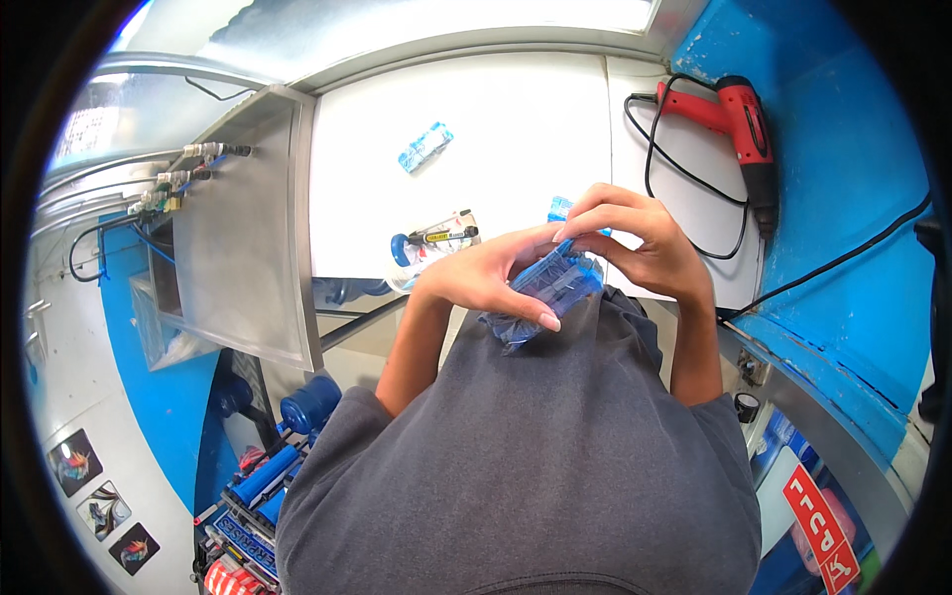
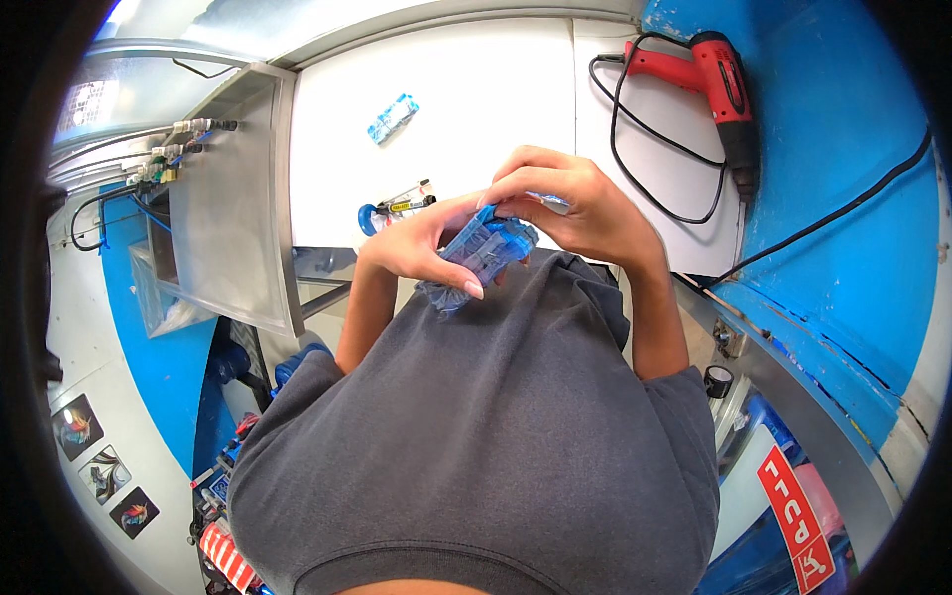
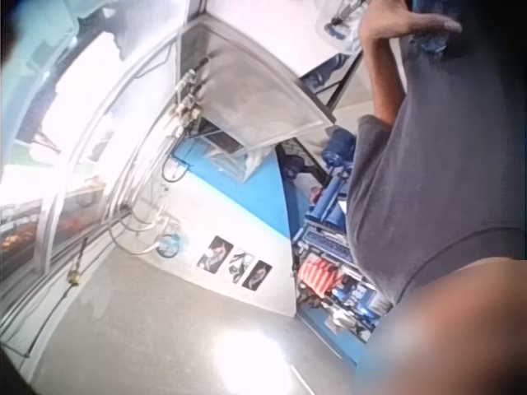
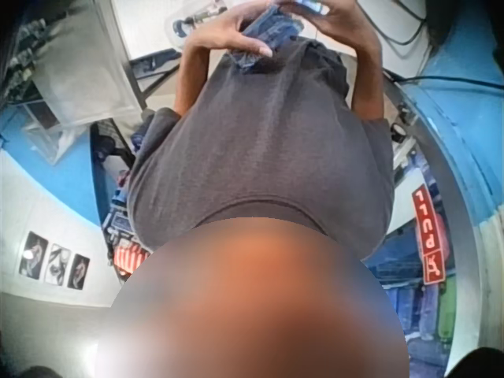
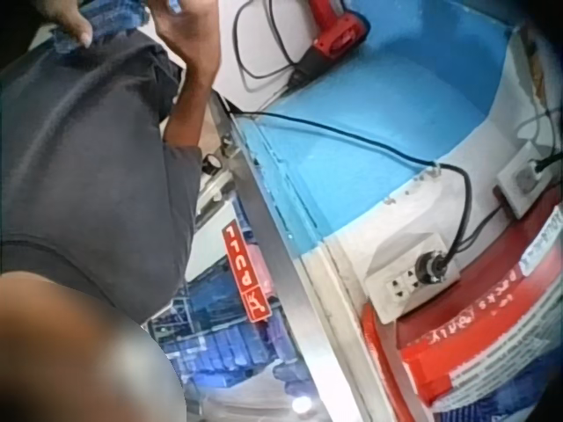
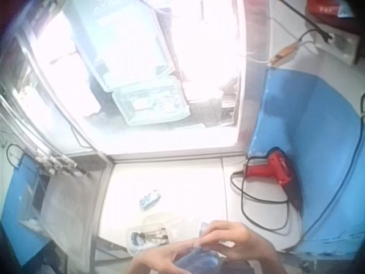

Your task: The person wraps small blue rectangular items in clear plastic film at a white countertop. They pick up each item, fold the plastic around it, and place the wrapped item on the counter. A red heat gun sits nearby but is not used.

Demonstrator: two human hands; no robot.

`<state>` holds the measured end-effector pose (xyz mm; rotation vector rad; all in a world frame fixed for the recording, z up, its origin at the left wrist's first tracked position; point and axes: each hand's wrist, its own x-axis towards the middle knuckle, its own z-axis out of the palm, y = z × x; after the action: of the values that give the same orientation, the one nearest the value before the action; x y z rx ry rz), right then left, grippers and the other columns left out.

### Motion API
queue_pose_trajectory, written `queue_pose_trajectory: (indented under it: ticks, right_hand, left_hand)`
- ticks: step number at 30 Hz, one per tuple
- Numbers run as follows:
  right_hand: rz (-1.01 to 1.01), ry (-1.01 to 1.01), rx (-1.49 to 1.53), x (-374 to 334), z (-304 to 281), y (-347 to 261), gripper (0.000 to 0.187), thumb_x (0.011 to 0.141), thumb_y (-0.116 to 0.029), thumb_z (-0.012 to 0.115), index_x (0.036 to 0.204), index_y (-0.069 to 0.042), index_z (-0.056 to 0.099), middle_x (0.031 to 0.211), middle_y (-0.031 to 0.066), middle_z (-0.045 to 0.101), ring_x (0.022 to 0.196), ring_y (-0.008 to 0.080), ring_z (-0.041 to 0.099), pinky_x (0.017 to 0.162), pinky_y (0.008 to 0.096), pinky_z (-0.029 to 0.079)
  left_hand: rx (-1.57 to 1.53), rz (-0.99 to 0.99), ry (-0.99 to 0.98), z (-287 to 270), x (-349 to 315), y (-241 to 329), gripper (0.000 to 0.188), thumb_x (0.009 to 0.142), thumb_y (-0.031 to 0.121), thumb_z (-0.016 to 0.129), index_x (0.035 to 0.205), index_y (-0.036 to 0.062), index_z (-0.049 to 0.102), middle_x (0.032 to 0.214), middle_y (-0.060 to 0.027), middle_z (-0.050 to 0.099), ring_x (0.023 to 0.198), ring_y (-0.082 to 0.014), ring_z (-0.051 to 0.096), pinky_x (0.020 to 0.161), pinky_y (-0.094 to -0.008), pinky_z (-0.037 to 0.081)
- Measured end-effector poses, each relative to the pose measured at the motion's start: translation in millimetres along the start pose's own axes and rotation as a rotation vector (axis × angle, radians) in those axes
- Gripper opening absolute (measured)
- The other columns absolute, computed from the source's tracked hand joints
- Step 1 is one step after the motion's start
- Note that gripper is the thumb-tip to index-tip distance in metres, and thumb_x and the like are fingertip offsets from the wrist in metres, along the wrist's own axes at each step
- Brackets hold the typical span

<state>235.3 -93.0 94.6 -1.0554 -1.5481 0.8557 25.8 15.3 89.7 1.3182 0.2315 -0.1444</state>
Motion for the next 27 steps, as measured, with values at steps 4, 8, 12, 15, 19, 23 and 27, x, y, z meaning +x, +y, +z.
queue_pose_trajectory:
  ticks: [4,8,12,15,19,23,27]
  right_hand:
    - [-0.071,0.044,-0.075,-0.7,2.0,-3.7,0.026,0.075,0.008,0.076,0.098,-0.004,0.072,0.093,0.0077,0.068,0.087,0.0212,0.067,0.074,0.0332,0.054]
    - [-0.136,0.098,-0.112,0.8,5.6,-1.9,0.026,0.075,0.009,0.075,0.097,-0.004,0.071,0.094,0.0080,0.067,0.086,0.0208,0.067,0.073,0.0321,0.053]
    - [-0.134,0.101,-0.127,3.9,4.8,1.1,0.024,0.077,0.008,0.075,0.097,-0.004,0.070,0.093,0.0072,0.066,0.085,0.0210,0.067,0.072,0.0328,0.055]
    - [-0.132,0.094,-0.150,4.7,-3.0,-1.2,0.022,0.079,0.007,0.073,0.097,-0.004,0.069,0.093,0.0072,0.066,0.085,0.0211,0.067,0.072,0.0330,0.055]
    - [-0.143,0.143,-0.246,2.6,-24.4,-8.2,0.020,0.080,0.008,0.072,0.097,-0.002,0.068,0.094,0.0083,0.066,0.085,0.0211,0.067,0.073,0.0316,0.054]
    - [-0.128,0.118,-0.236,1.5,-28.7,-7.1,0.023,0.082,0.006,0.072,0.102,-0.003,0.066,0.096,0.0096,0.067,0.086,0.0217,0.067,0.076,0.0321,0.054]
    - [-0.025,0.110,-0.151,1.3,-18.4,-4.3,0.024,0.087,0.001,0.070,0.110,-0.002,0.064,0.101,0.0111,0.069,0.089,0.0237,0.069,0.080,0.0329,0.055]
  left_hand:
    - [0.155,0.015,0.047,-2.5,-1.7,7.5,0.094,0.072,0.024,0.091,0.146,-0.0012,0.040,0.135,-0.0149,0.056,0.125,-0.0234,0.053,0.109,-0.0365,0.041]
    - [-0.037,-0.010,0.015,-5.0,-1.3,7.8,0.091,0.071,0.023,0.091,0.144,-0.0014,0.042,0.134,-0.0146,0.056,0.125,-0.0225,0.054,0.108,-0.0369,0.041]
    - [-0.097,-0.054,-0.002,-6.9,1.1,4.2,0.089,0.071,0.022,0.091,0.143,-0.0011,0.044,0.134,-0.0144,0.057,0.124,-0.0218,0.054,0.108,-0.0374,0.041]
    - [-0.070,-0.061,-0.008,-7.9,4.1,3.8,0.086,0.071,0.022,0.091,0.142,0.0014,0.046,0.134,-0.0136,0.057,0.124,-0.0219,0.055,0.108,-0.0378,0.042]
    - [-0.022,-0.009,-0.027,-10.9,3.2,5.9,0.082,0.072,0.023,0.090,0.140,0.0047,0.049,0.134,-0.0126,0.057,0.125,-0.0232,0.055,0.109,-0.0385,0.042]
    - [-0.028,0.053,-0.026,-9.8,4.1,2.0,0.082,0.072,0.021,0.089,0.140,0.0013,0.048,0.121,-0.0178,0.064,0.101,-0.0241,0.068,0.089,-0.0368,0.055]
    - [-0.201,0.023,-0.060,-10.6,3.6,-3.8,0.077,0.075,0.023,0.087,0.139,0.0022,0.050,0.119,-0.0172,0.065,0.100,-0.0256,0.069,0.093,-0.0390,0.055]
